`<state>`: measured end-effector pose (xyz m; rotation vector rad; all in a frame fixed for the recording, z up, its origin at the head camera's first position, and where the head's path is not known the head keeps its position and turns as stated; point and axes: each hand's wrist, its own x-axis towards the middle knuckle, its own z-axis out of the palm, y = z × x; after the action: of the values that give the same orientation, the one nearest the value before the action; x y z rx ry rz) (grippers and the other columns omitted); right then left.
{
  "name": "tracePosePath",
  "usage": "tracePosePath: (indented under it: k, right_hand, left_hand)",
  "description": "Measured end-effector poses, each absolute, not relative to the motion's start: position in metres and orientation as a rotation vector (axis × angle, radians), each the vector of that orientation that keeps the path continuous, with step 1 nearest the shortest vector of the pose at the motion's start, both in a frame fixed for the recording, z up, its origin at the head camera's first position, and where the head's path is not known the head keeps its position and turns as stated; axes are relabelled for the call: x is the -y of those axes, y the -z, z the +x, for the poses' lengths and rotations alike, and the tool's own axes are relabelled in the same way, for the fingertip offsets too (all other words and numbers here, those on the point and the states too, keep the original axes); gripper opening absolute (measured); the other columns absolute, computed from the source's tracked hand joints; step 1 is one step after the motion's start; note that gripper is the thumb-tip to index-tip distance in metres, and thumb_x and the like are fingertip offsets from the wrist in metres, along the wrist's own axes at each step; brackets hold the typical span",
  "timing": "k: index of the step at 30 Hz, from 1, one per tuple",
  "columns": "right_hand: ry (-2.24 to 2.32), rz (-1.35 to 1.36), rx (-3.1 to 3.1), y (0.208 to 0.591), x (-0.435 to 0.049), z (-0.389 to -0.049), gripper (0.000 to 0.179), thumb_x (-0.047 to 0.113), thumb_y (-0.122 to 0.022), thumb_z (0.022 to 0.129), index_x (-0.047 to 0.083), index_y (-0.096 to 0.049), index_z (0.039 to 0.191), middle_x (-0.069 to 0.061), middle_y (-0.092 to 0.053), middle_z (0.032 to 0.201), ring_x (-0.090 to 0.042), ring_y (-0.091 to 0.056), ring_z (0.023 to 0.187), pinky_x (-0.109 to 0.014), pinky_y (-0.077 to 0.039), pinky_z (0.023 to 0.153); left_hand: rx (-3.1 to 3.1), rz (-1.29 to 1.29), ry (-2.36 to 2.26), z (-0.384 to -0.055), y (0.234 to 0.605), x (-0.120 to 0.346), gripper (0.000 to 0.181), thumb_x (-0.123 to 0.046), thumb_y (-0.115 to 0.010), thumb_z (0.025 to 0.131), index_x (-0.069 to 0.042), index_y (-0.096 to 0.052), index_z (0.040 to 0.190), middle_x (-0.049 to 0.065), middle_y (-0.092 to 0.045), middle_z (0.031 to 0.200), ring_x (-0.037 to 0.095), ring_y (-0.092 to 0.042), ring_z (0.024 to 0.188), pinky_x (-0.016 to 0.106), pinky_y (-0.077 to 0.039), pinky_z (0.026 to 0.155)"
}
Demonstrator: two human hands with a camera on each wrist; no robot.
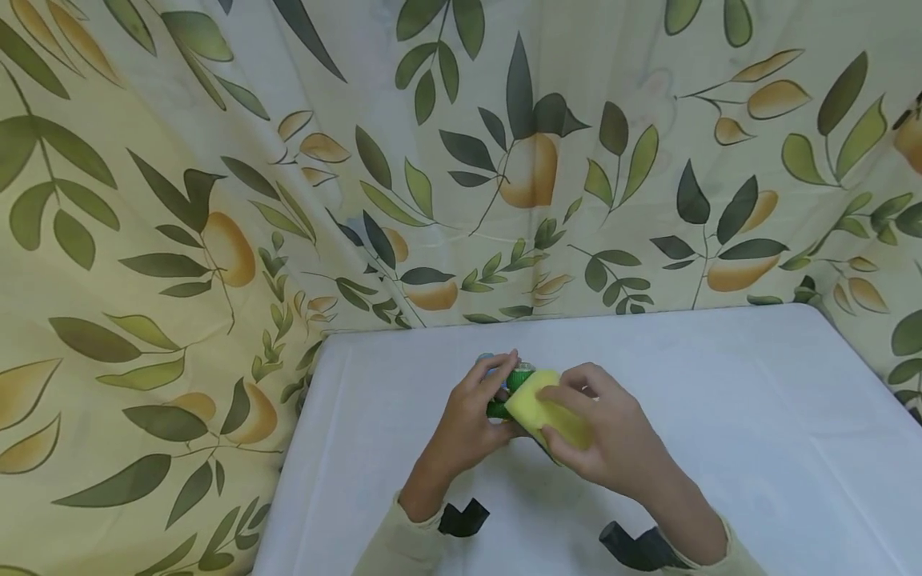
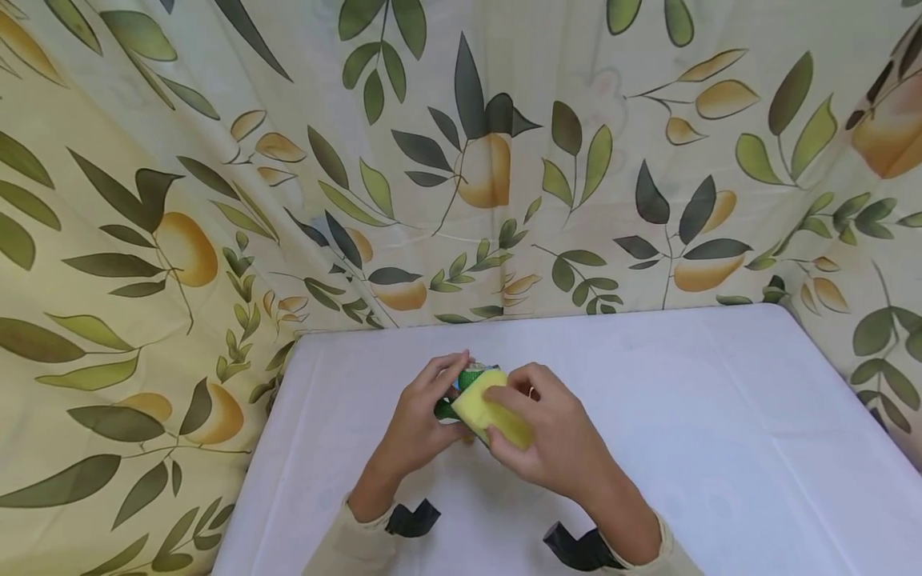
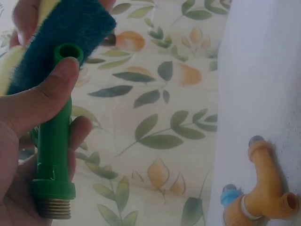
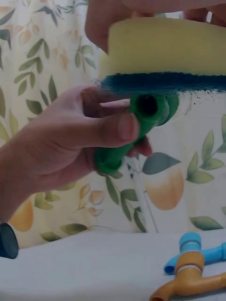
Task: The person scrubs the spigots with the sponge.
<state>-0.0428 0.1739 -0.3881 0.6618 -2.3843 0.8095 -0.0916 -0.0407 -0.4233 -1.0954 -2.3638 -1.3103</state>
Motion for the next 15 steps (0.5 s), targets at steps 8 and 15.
tracePosePath:
  k: [8, 15]
  right_hand:
    - [-0.770, 0.494, 2.414, 0.389, -0.166, -0.043, 0.036, 0.022, -0.083, 0.076, 0.014, -0.074, 0.110, -0.007, -0.061, 0.103, -0.017, -0.061, 0.087, -0.031, -0.058, 0.061]
    - [-0.739, 0.407, 2.423, 0.390, -0.164, -0.043, 0.038, 0.021, -0.083, 0.077, 0.012, -0.072, 0.112, -0.009, -0.060, 0.104, -0.019, -0.061, 0.086, -0.033, -0.058, 0.062]
  left_hand:
    - [2.329, -0.976, 1.360, -0.092, 0.427, 0.038, 0.083, -0.022, -0.098, 0.066, -0.011, -0.061, 0.139, 0.005, -0.063, 0.132, 0.016, -0.068, 0.104, 0.026, -0.060, 0.086]
    - [2.373, -0.956, 1.672, -0.095, 0.430, 0.041, 0.077, -0.018, -0.091, 0.077, -0.018, -0.054, 0.144, 0.004, -0.058, 0.134, 0.015, -0.066, 0.097, 0.027, -0.060, 0.082]
